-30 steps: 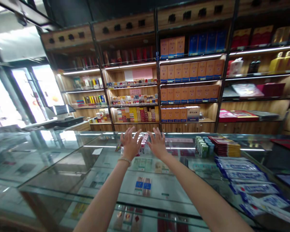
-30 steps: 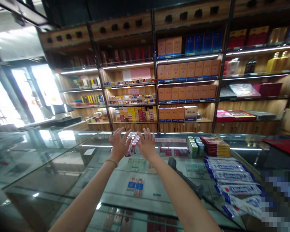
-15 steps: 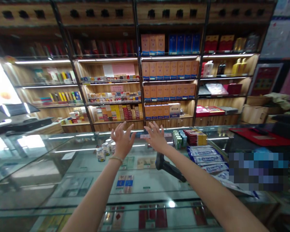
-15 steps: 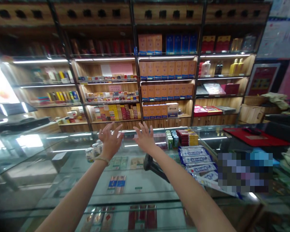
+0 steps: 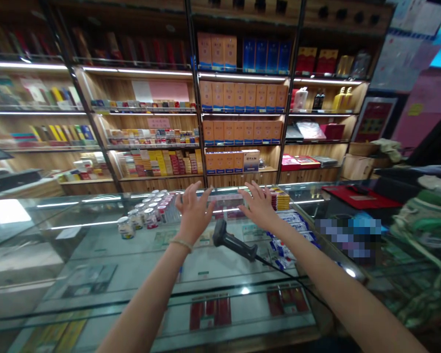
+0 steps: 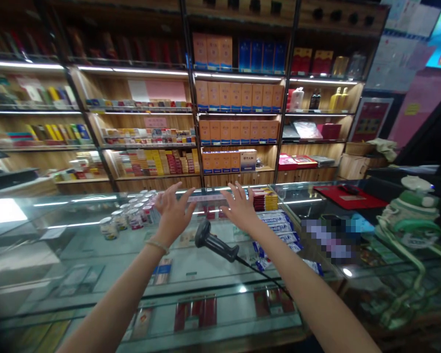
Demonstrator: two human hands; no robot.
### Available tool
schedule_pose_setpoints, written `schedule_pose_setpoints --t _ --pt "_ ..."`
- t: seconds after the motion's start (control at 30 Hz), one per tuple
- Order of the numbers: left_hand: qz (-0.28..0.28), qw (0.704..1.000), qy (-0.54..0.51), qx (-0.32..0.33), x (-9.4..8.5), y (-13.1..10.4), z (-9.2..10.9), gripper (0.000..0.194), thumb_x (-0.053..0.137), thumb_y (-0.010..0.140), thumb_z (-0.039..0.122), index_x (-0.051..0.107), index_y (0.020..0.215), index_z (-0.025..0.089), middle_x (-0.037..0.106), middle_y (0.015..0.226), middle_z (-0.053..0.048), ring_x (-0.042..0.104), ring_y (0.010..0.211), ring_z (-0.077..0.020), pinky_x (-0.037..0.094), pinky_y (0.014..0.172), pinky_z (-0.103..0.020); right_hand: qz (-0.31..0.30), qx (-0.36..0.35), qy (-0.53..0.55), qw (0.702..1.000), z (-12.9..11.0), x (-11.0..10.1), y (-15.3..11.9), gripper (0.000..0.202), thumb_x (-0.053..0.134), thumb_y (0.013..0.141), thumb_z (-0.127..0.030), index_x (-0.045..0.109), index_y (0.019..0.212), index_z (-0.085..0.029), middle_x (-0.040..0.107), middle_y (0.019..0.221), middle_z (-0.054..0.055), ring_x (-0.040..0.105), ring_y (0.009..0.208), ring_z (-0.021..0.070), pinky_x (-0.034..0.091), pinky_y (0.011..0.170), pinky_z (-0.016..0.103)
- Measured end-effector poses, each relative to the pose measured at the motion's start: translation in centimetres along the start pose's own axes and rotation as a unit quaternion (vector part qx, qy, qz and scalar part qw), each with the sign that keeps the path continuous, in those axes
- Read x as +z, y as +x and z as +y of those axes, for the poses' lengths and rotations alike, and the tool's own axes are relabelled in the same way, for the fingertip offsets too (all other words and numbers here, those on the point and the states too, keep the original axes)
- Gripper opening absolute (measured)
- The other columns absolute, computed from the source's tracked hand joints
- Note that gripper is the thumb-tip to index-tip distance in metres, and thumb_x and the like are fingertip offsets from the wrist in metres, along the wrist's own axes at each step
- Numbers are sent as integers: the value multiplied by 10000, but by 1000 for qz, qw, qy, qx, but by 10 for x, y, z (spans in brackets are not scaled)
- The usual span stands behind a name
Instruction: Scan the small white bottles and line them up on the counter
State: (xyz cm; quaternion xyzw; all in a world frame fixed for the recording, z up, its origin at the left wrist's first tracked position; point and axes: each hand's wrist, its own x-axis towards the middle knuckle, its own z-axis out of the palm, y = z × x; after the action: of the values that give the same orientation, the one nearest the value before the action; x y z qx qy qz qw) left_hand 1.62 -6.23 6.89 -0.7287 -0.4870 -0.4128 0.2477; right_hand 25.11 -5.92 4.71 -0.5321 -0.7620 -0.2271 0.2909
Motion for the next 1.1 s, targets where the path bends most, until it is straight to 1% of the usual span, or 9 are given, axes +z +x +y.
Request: schedule_pose_setpoints --t 0.13,0.23,0.37,0.47,0.57,0.7,0.83,0.97,1.1 --pt "-18 1000 -3 10 -7 -12 26 390 495 972 420 641 1301 272 456 1501 -149 385 1402 -344 133 1187 -593 3 0 -10 1000 13 -14 -28 423 524 975 -438 554 1377 -306 431 1555 91 277 1475 293 143 1179 554" --pt "-33 999 -25 18 -8 -21 47 381 523 958 418 640 1299 294 453 1509 -130 386 1402 -339 115 1193 -586 -5 5 -28 1000 26 -28 -50 384 525 978 -438 593 1336 -316 435 1551 83 278 1473 294 122 1184 564" --pt "-41 997 -55 32 -3 -28 69 363 542 946 420 656 1271 304 473 1492 -114 381 1403 -337 106 1201 -576 -18 33 -54 998 49 -48 -77 369 519 982 -443 613 1322 -336 428 1553 82 275 1474 304 115 1179 596" --pt "-51 996 -63 44 1 -31 84 347 533 950 417 673 1242 292 484 1482 -121 391 1398 -335 134 1195 -580 -35 53 -65 996 67 -61 -96 344 524 982 -450 632 1295 -356 437 1549 73 282 1471 306 143 1162 617" --pt "-68 993 -72 66 7 -34 101 335 547 944 423 683 1227 306 487 1484 -116 398 1393 -338 154 1185 -594 -44 61 -85 993 82 -71 -115 314 553 969 -445 659 1256 -373 460 1537 56 298 1461 312 146 1153 628" --pt "-87 988 -89 96 17 -42 122 321 594 919 421 696 1210 333 504 1477 -97 409 1385 -338 106 1201 -604 -41 62 -107 992 99 -79 -138 286 590 950 -447 691 1209 -380 496 1514 49 335 1439 317 121 1153 636" --pt "-108 981 -95 132 25 -50 138 307 647 888 427 712 1174 337 531 1460 -90 409 1390 -336 82 1212 -603 -42 58 -117 991 109 -83 -160 253 640 920 -429 717 1156 -377 520 1496 51 346 1434 325 120 1150 646" --pt "-131 968 -109 183 30 -54 148 288 713 843 398 722 1125 341 551 1452 -71 407 1398 -337 87 1217 -613 -56 57 -114 990 111 -86 -178 192 697 880 -400 747 1065 -378 537 1481 45 356 1431 332 123 1146 657" --pt "-154 956 -125 217 37 -57 157 301 763 808 379 721 1105 361 568 1434 -60 409 1403 -342 97 1207 -643 -75 63 -100 990 111 -89 -193 192 738 848 -408 746 1039 -388 528 1493 33 345 1446 323 122 1151 658"
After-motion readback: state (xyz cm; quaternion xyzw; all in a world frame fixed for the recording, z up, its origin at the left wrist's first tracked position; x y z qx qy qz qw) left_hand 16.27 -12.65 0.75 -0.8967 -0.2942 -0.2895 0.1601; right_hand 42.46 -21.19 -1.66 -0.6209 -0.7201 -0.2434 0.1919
